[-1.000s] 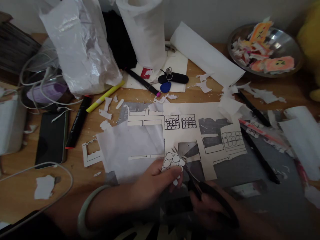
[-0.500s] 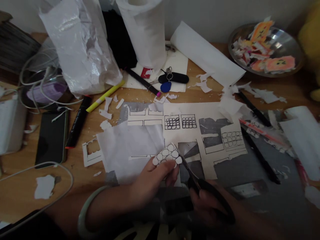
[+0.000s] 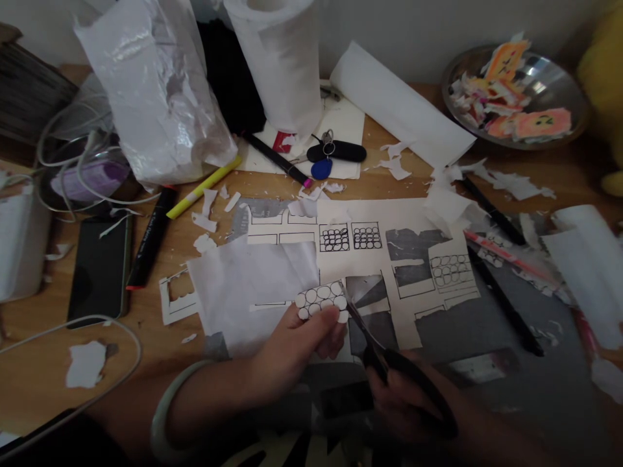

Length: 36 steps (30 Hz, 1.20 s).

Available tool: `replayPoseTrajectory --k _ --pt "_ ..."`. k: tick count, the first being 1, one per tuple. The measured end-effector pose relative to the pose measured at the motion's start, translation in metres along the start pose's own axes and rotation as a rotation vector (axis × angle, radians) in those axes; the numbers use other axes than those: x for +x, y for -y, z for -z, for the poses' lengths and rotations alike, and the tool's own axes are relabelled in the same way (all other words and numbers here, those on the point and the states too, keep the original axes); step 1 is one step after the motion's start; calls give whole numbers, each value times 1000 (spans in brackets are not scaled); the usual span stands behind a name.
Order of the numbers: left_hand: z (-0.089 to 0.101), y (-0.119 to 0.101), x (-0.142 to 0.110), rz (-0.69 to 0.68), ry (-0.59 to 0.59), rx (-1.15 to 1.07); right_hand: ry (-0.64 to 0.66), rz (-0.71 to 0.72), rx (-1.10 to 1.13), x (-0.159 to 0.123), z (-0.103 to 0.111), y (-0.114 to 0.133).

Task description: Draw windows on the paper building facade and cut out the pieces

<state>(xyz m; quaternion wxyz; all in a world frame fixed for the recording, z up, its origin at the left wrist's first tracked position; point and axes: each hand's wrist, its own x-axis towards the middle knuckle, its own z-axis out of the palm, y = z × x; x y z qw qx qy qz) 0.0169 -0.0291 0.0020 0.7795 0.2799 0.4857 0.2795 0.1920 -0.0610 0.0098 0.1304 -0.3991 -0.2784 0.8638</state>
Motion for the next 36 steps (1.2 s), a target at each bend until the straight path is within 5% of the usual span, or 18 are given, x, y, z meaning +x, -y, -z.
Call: replayPoseTrajectory --k 19,36 --pt "-2 5 3 -53 -54 -126 11 -9 134 0 4 -8" --pt "-1 1 7 -111 21 -253 -50 -33 -23 -1 5 -10"
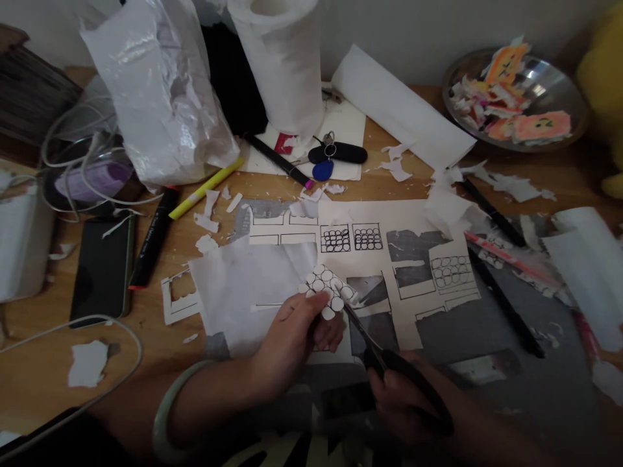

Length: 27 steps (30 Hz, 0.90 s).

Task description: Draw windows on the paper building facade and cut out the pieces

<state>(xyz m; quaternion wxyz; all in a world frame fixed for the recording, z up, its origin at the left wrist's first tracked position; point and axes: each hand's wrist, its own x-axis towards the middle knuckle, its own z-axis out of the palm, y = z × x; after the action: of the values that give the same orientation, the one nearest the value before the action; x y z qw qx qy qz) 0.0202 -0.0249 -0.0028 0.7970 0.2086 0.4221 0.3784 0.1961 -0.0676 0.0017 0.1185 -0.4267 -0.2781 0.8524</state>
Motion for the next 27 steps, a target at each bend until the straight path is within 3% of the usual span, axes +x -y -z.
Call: replayPoseTrajectory --k 4,9,14,21,27 --pt "1 1 0 7 -36 21 16 5 4 1 -1 0" --pt "-1 -2 -6 98 -63 261 -34 25 35 0 -3 4" --pt "-7 -7 -9 199 -85 373 41 22 40 2 -2 4" --pt "-10 -4 -6 242 -263 73 9 52 13 2 1 -4" --pt "-7 -9 -8 215 -62 392 5 27 22 0 -1 -1"
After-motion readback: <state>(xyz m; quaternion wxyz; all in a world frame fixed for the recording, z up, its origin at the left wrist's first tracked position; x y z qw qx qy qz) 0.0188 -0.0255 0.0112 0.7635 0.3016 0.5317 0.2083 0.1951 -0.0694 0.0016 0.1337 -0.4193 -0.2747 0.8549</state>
